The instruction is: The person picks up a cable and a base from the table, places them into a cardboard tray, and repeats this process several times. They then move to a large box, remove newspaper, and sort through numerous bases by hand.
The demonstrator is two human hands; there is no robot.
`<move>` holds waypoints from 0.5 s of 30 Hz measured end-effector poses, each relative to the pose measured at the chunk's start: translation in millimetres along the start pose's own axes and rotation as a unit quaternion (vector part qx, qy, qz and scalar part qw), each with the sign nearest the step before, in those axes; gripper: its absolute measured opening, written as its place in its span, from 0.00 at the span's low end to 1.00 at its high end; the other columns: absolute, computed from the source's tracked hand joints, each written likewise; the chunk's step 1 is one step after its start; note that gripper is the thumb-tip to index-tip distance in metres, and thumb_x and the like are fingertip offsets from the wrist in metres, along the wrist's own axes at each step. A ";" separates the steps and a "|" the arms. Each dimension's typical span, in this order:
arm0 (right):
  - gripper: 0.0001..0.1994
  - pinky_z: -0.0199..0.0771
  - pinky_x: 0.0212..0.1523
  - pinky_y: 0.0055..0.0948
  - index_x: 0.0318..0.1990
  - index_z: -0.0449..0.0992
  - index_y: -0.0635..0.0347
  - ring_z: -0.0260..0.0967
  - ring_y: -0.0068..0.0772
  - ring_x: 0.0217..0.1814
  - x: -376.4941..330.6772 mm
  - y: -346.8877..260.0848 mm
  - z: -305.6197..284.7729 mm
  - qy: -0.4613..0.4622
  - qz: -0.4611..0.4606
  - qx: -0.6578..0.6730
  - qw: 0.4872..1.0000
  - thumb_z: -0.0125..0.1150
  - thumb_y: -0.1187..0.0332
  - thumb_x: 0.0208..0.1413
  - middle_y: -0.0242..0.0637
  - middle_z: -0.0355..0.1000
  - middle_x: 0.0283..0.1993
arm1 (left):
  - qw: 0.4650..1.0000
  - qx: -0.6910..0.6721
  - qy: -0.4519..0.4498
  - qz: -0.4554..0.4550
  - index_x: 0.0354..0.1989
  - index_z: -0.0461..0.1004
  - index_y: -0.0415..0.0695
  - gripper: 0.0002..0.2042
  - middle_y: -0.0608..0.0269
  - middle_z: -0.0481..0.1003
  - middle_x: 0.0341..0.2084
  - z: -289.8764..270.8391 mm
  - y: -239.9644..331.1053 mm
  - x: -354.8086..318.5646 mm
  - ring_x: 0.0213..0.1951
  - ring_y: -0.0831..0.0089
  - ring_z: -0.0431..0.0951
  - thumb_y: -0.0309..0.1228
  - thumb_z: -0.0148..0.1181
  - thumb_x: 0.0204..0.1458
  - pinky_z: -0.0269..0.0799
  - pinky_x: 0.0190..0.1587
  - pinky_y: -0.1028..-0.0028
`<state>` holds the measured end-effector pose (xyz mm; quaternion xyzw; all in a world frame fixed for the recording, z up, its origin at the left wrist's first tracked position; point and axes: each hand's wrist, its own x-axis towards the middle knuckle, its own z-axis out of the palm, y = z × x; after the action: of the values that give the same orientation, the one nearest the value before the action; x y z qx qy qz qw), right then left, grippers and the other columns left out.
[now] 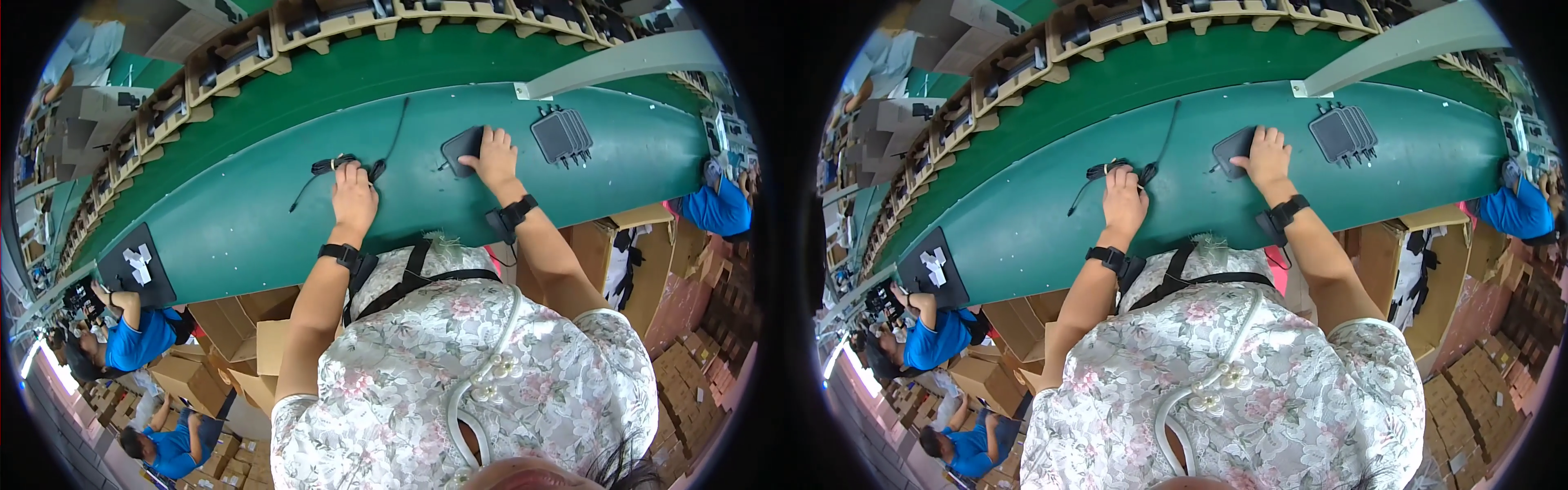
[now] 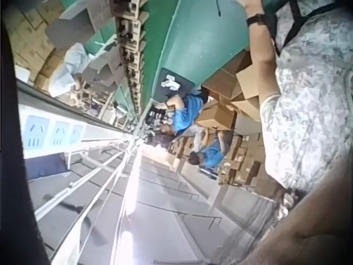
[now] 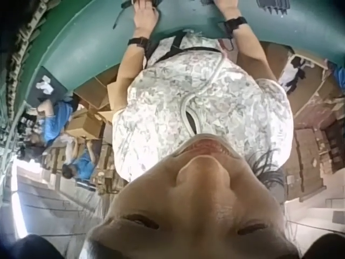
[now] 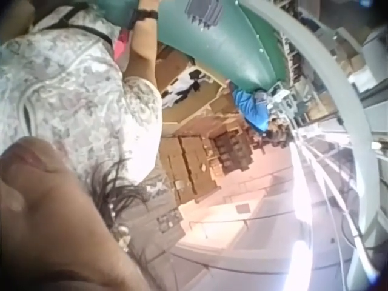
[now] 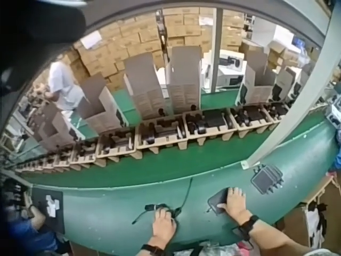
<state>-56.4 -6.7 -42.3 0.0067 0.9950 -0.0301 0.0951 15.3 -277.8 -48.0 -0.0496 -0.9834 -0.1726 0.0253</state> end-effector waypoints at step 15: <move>0.43 0.65 0.46 0.39 0.53 0.57 0.66 0.63 0.46 0.49 -13.7 -56.8 -9.5 -0.034 -0.037 -0.032 0.998 0.70 0.49 0.31 0.44 0.65 0.45 | 0.893 -0.393 0.050 -0.214 0.40 0.57 0.39 0.10 0.51 0.72 0.35 -9.3 1.2 -6.1 0.33 0.59 0.75 0.22 0.48 0.51 0.71 0.34 0.69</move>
<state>-45.7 -62.9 -27.0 -0.0341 0.9912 -0.0020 0.1282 21.8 -280.4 -39.3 0.1654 -0.8195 -0.5485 0.0157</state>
